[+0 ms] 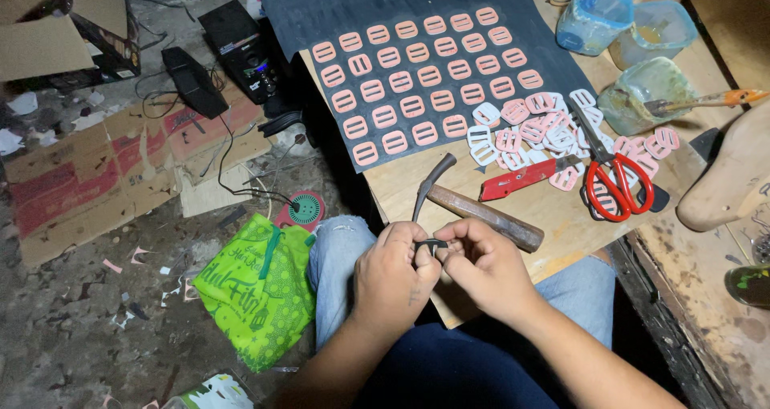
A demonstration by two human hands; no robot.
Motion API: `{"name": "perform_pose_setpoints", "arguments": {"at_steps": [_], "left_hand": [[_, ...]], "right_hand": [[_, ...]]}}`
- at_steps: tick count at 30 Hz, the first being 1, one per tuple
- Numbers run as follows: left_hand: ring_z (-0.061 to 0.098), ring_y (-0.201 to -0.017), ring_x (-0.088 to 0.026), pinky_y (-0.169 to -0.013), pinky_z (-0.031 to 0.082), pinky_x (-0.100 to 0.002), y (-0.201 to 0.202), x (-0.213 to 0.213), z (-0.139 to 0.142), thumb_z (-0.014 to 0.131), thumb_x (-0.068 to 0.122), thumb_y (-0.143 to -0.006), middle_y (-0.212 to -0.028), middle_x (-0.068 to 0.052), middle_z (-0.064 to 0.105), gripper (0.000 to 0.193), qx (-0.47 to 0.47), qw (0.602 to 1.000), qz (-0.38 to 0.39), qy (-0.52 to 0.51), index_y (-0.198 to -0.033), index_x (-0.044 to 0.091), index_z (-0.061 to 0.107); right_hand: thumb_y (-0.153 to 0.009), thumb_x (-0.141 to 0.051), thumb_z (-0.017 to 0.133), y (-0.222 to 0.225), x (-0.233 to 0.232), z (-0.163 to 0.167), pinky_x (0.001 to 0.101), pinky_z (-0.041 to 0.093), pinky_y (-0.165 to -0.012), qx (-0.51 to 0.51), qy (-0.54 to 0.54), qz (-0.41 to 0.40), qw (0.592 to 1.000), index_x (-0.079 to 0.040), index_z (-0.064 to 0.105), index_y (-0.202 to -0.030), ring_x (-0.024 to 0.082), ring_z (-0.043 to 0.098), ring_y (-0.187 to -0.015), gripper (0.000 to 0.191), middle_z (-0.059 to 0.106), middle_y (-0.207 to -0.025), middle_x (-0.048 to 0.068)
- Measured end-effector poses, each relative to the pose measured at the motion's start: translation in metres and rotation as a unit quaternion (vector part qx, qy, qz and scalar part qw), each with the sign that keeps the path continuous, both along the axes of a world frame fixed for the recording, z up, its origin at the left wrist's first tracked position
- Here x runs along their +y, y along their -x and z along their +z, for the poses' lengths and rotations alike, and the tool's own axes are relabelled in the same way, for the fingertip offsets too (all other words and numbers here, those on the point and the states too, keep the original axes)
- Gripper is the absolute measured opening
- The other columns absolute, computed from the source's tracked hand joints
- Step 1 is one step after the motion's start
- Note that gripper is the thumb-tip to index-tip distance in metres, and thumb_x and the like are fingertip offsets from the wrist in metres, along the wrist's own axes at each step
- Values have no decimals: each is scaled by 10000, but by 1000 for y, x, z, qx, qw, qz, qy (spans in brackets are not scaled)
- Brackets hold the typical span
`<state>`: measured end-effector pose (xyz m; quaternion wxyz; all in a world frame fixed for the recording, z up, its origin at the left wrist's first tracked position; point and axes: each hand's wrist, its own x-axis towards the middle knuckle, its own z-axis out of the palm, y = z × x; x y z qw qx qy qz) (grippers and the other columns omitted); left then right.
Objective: The person shapes small pink and white plastic shoe parts using a hammer and a curved metal tool on a wooden board. They trim edges with a utility knife and scissors, then place the finished pieces on the table.
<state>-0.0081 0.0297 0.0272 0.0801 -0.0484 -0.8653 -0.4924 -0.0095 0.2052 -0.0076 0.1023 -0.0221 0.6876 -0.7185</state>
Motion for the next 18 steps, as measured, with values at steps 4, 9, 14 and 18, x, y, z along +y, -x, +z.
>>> {"name": "perform_pose_setpoints", "arguments": {"at_steps": [4, 9, 14, 18], "left_hand": [[644, -732, -53, -637, 504, -202, 11, -3, -7, 624, -22, -864, -897, -8, 679, 248, -170, 899, -89, -394, -1107, 17, 589], [586, -741, -63, -651, 473, -205, 12, -4, -18, 633, -41, -918, -917, -54, 657, 252, -174, 898, -98, -392, -1170, -48, 633], [622, -850, -45, -732, 522, -195, 15, -12, -16, 601, -31, -938, -999, -34, 635, 271, -137, 898, -89, -410, -1207, -54, 623], [594, -797, -65, -682, 497, -213, 20, -14, -15, 615, -65, -882, -981, -37, 620, 353, -141, 887, -74, -433, -1231, -33, 580]], "right_hand": [[-892, -45, 663, 9, 8, 5, 247, 524, -698, -29, -1, -21, 999, 13, 651, -1179, 84, 620, -750, 293, 680, -903, 25], [-927, -129, 724, 16, 13, 18, 299, 534, -762, 200, -263, -75, 941, -34, 670, -1125, 193, 666, -875, 226, 691, -988, 71], [-762, -216, 784, 26, 22, 24, 487, 462, -804, 294, -575, -87, 759, -26, 676, -1089, 380, 586, -935, 393, 627, -988, 169], [-782, -217, 776, 30, 25, 18, 495, 459, -836, 285, -588, -83, 753, -6, 665, -1114, 378, 565, -944, 409, 607, -994, 175]]}}
